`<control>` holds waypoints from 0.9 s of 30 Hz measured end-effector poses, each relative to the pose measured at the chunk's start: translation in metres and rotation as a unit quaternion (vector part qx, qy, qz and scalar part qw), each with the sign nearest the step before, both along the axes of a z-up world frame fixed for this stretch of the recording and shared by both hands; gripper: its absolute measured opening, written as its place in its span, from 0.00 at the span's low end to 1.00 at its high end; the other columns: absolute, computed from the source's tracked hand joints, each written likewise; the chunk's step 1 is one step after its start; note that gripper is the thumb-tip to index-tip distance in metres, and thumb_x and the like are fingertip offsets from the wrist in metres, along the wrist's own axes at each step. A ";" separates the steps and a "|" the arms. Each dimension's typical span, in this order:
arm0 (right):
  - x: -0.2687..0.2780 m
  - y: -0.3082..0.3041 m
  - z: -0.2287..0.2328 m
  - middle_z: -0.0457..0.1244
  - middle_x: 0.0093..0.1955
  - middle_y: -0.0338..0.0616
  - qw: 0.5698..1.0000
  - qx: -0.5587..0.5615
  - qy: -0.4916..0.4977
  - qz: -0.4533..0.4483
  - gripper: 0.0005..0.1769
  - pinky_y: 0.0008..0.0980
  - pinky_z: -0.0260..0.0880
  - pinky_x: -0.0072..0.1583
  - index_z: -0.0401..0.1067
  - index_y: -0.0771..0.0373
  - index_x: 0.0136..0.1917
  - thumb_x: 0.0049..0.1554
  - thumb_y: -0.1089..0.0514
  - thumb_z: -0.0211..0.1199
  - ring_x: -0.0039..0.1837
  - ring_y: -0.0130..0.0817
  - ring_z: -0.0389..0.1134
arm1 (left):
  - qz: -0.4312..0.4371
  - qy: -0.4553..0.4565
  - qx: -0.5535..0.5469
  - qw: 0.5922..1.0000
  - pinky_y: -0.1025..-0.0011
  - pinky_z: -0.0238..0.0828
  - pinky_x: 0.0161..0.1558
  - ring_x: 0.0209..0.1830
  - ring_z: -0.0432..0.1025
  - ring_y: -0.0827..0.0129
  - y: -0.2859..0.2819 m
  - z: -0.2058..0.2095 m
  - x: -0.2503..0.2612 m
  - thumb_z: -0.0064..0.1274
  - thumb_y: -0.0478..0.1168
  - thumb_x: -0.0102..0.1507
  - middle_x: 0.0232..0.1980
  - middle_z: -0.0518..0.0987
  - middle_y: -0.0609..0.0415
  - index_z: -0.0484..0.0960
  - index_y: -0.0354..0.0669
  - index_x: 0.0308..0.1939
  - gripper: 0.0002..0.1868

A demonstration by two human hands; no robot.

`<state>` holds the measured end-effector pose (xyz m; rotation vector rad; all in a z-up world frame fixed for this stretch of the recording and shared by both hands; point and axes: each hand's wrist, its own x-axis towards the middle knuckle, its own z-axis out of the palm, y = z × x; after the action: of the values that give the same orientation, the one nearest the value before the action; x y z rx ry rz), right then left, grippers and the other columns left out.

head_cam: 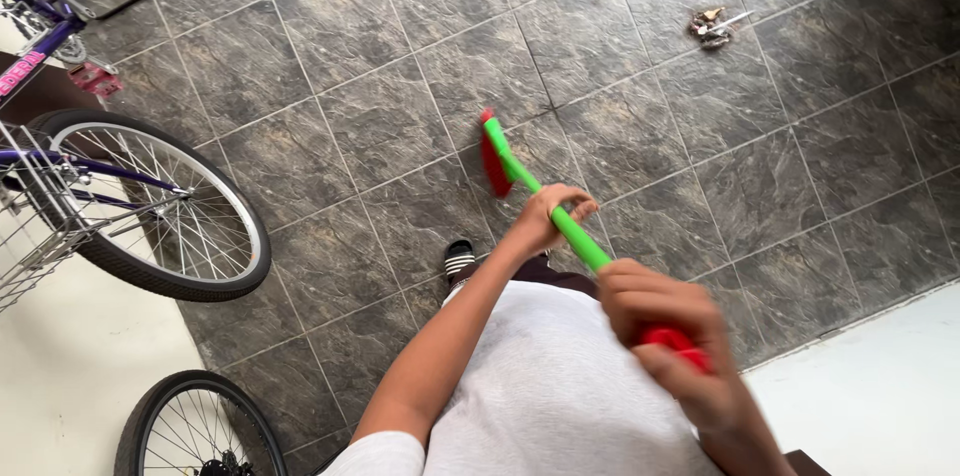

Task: The person sweeps the floor using a broom, pushing debris along the tiled surface and navigating around several bicycles.

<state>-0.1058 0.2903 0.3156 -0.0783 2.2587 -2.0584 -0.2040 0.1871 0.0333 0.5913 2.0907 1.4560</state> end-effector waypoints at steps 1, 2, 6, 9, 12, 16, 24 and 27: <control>-0.004 -0.001 0.005 0.52 0.30 0.40 0.999 0.041 -0.007 0.031 0.31 0.36 0.54 0.47 0.56 0.59 0.28 0.58 0.33 0.53 0.41 0.38 0.57 | 0.005 0.034 0.025 0.999 0.61 0.73 0.46 0.40 0.76 0.56 0.007 -0.002 -0.002 0.56 0.55 0.66 0.36 0.81 0.50 0.88 0.46 0.41 0.18; -0.009 0.001 0.010 0.52 0.30 0.40 0.999 0.041 -0.007 0.031 0.31 0.36 0.54 0.47 0.56 0.59 0.28 0.58 0.33 0.53 0.41 0.38 0.57 | 0.005 0.034 0.025 0.999 0.61 0.73 0.46 0.40 0.76 0.56 0.013 -0.002 -0.005 0.56 0.55 0.66 0.36 0.81 0.50 0.88 0.46 0.41 0.18; -0.013 0.035 0.043 0.52 0.29 0.39 0.996 0.009 0.017 0.087 0.30 0.40 0.57 0.51 0.57 0.60 0.28 0.55 0.35 0.56 0.37 0.36 0.56 | 0.005 0.068 0.010 0.998 0.60 0.73 0.43 0.37 0.75 0.56 0.036 0.023 -0.010 0.56 0.55 0.65 0.34 0.82 0.49 0.86 0.44 0.39 0.18; 0.000 0.084 0.055 0.56 0.25 0.36 0.998 -0.002 -0.031 0.063 0.33 0.47 0.61 0.55 0.60 0.57 0.23 0.57 0.32 0.55 0.33 0.35 0.57 | 0.002 0.144 0.011 0.990 0.58 0.72 0.45 0.35 0.74 0.57 0.046 0.055 0.000 0.56 0.55 0.67 0.30 0.81 0.49 0.84 0.43 0.33 0.20; 0.003 0.132 0.034 0.59 0.28 0.37 0.964 -0.225 0.078 0.115 0.35 0.37 0.64 0.48 0.65 0.57 0.30 0.61 0.27 0.46 0.31 0.30 0.56 | -0.007 0.154 0.004 0.988 0.58 0.72 0.42 0.28 0.74 0.60 0.043 0.077 0.010 0.56 0.56 0.66 0.25 0.80 0.51 0.83 0.44 0.30 0.21; -0.024 0.153 -0.026 0.59 0.34 0.36 0.942 -0.316 0.072 0.084 0.34 0.34 0.58 0.48 0.65 0.54 0.36 0.65 0.26 0.43 0.38 0.32 0.56 | -0.008 0.045 -0.090 0.995 0.67 0.75 0.28 0.20 0.75 0.70 0.027 0.067 0.013 0.54 0.58 0.67 0.23 0.80 0.58 0.84 0.49 0.33 0.19; -0.053 0.093 -0.121 0.58 0.33 0.47 0.919 -0.385 -0.080 -0.033 0.28 0.46 0.63 0.59 0.63 0.59 0.35 0.67 0.39 0.42 0.42 0.41 0.57 | 0.091 -0.055 -0.287 0.952 0.60 0.73 0.36 0.28 0.77 0.57 -0.043 -0.030 0.041 0.60 0.54 0.66 0.26 0.81 0.48 0.86 0.47 0.34 0.16; -0.046 0.093 -0.133 0.55 0.32 0.45 0.929 -0.351 -0.115 -0.017 0.27 0.47 0.63 0.61 0.62 0.58 0.34 0.66 0.39 0.42 0.42 0.41 0.56 | 0.102 -0.075 -0.255 0.959 0.60 0.74 0.41 0.35 0.79 0.56 -0.043 -0.059 0.052 0.62 0.44 0.63 0.34 0.83 0.48 0.87 0.47 0.38 0.07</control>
<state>-0.1517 0.3830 0.1821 0.1531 1.3144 -2.6184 -0.1517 0.1445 -0.0256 0.0626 2.3272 0.9553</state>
